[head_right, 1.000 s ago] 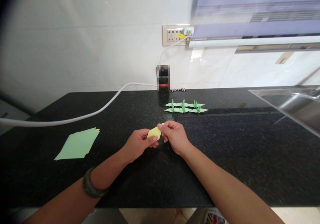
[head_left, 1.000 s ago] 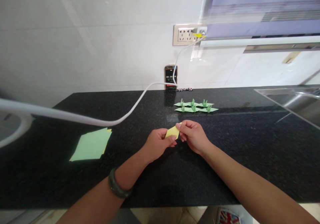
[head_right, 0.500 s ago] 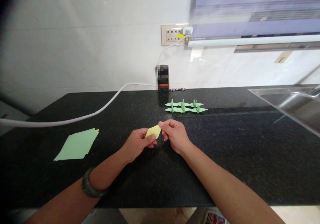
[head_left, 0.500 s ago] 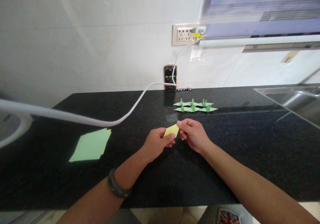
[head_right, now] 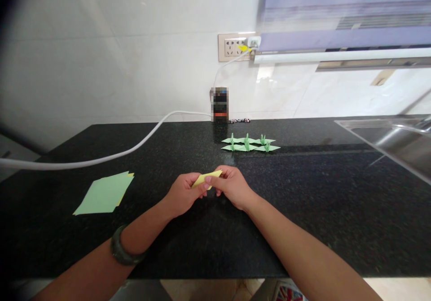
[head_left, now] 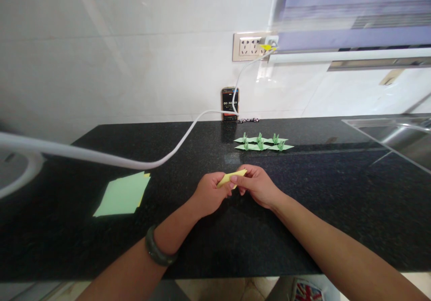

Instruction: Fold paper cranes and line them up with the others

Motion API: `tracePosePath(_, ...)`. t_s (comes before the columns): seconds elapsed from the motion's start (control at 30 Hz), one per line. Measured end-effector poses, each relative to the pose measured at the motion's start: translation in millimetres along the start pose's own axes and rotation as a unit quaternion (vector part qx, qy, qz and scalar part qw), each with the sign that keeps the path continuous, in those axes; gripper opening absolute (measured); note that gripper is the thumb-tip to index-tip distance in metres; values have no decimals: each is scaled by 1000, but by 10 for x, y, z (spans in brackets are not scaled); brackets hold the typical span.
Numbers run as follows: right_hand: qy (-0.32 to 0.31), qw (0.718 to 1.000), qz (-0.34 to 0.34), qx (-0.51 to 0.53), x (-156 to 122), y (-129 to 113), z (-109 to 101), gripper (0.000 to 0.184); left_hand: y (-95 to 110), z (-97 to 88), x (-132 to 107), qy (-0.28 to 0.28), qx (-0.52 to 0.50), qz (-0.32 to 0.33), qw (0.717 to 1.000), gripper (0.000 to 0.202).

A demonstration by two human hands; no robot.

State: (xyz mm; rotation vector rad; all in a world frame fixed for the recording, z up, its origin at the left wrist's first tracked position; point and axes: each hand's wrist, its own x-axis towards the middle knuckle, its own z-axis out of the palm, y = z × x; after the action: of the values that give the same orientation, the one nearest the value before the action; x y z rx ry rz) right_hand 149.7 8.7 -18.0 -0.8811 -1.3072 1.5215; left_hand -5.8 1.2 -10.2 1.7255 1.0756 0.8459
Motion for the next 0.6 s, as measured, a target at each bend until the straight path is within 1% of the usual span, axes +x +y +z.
tracePosePath(0.13, 0, 1000, 3, 12, -2, -8, -5, 22, 23, 0, -7, -2, -10, 5, 1000, 28)
tracePosePath(0.27, 32, 999, -4, 19, 2, -7, -8, 23, 38, 9, 2, 9, -50, -18, 999, 27)
tracePosePath(0.4, 53, 998, -15, 34, 14, -23, -16, 24, 24, 11, 21, 6, -92, -46, 995, 28)
tracePosePath(0.6, 102, 992, -42, 65, 42, -72, -57, 26, 4, 7, 49, 26, -127, -53, 990, 30)
